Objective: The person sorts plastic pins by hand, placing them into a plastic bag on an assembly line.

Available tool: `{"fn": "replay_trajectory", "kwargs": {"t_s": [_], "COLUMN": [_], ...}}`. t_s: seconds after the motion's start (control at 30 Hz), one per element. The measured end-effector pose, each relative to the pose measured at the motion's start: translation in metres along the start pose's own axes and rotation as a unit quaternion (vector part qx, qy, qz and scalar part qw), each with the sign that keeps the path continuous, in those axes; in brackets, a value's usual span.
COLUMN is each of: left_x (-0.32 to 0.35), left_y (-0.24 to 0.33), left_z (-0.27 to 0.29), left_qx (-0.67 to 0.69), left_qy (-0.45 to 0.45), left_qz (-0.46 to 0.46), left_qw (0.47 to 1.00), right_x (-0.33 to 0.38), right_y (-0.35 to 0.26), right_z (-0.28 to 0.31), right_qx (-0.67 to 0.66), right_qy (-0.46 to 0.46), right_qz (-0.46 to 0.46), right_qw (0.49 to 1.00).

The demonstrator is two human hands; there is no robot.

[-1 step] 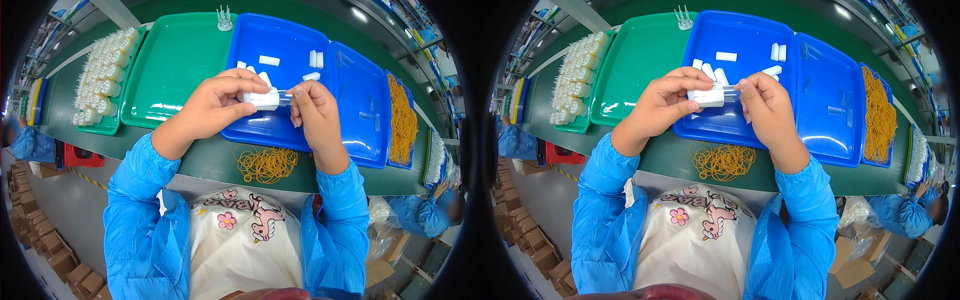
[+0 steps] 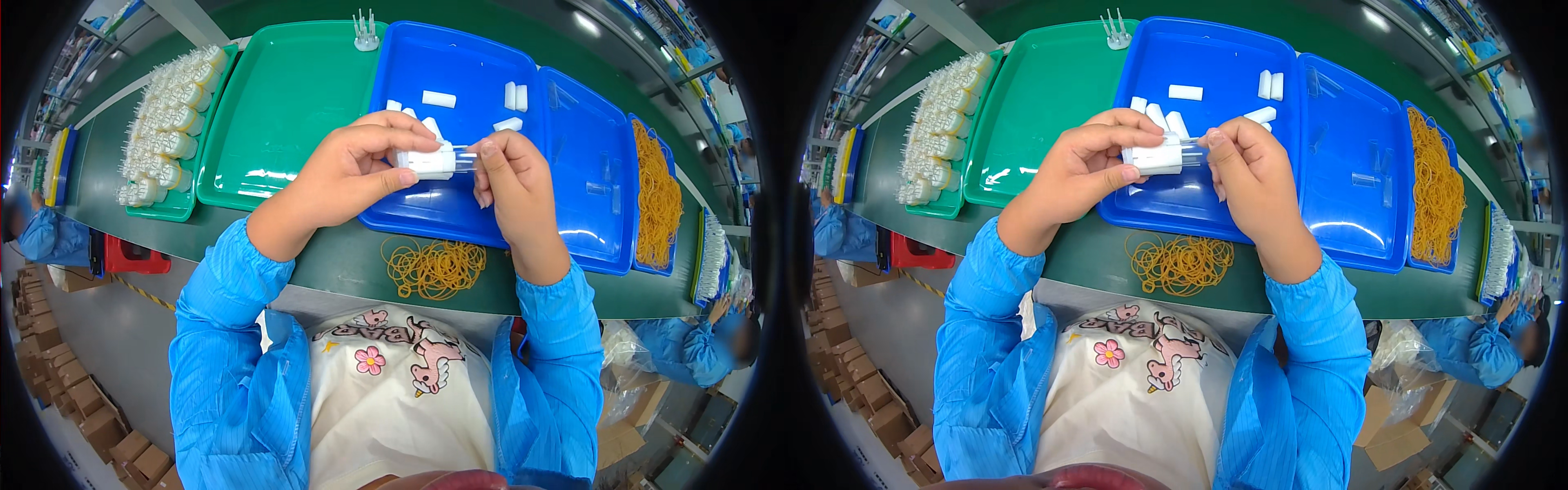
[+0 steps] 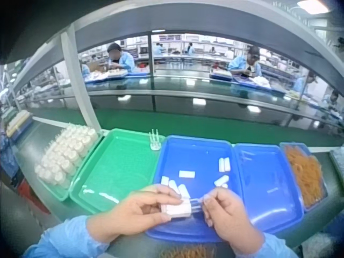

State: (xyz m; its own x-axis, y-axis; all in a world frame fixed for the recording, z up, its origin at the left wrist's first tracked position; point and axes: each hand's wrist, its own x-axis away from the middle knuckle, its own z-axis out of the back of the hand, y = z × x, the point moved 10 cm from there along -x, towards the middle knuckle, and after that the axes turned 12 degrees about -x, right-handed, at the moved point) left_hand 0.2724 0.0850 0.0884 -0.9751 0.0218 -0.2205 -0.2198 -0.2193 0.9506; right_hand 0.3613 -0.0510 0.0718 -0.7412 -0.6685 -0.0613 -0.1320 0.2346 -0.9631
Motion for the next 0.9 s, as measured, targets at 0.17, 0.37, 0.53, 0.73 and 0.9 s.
{"fn": "replay_trajectory", "kwargs": {"t_s": [0.17,0.37,0.53,0.73,0.9], "left_x": [0.001,0.003,0.002,0.007,0.009], "left_y": [-0.001,0.007,0.011,0.012,0.018], "left_z": [0.001,-0.003,-0.005,-0.002,0.000], "left_qx": [0.020,0.069,0.079,0.049,0.098], "left_qy": [-0.012,-0.001,0.000,0.026,0.062], "left_qz": [0.014,-0.012,-0.033,-0.044,-0.093], "left_qw": [1.000,0.998,0.996,0.997,0.989], "right_x": [0.003,0.011,0.014,0.017,0.024], "right_y": [-0.003,-0.013,-0.021,-0.036,-0.042], "right_z": [0.000,-0.009,-0.006,-0.007,-0.010], "right_qx": [0.007,0.017,0.045,0.026,0.071], "right_qy": [0.021,0.018,0.034,0.025,0.036], "right_qz": [0.012,0.069,0.112,0.198,0.229], "right_qw": [1.000,0.997,0.992,0.980,0.970]}}
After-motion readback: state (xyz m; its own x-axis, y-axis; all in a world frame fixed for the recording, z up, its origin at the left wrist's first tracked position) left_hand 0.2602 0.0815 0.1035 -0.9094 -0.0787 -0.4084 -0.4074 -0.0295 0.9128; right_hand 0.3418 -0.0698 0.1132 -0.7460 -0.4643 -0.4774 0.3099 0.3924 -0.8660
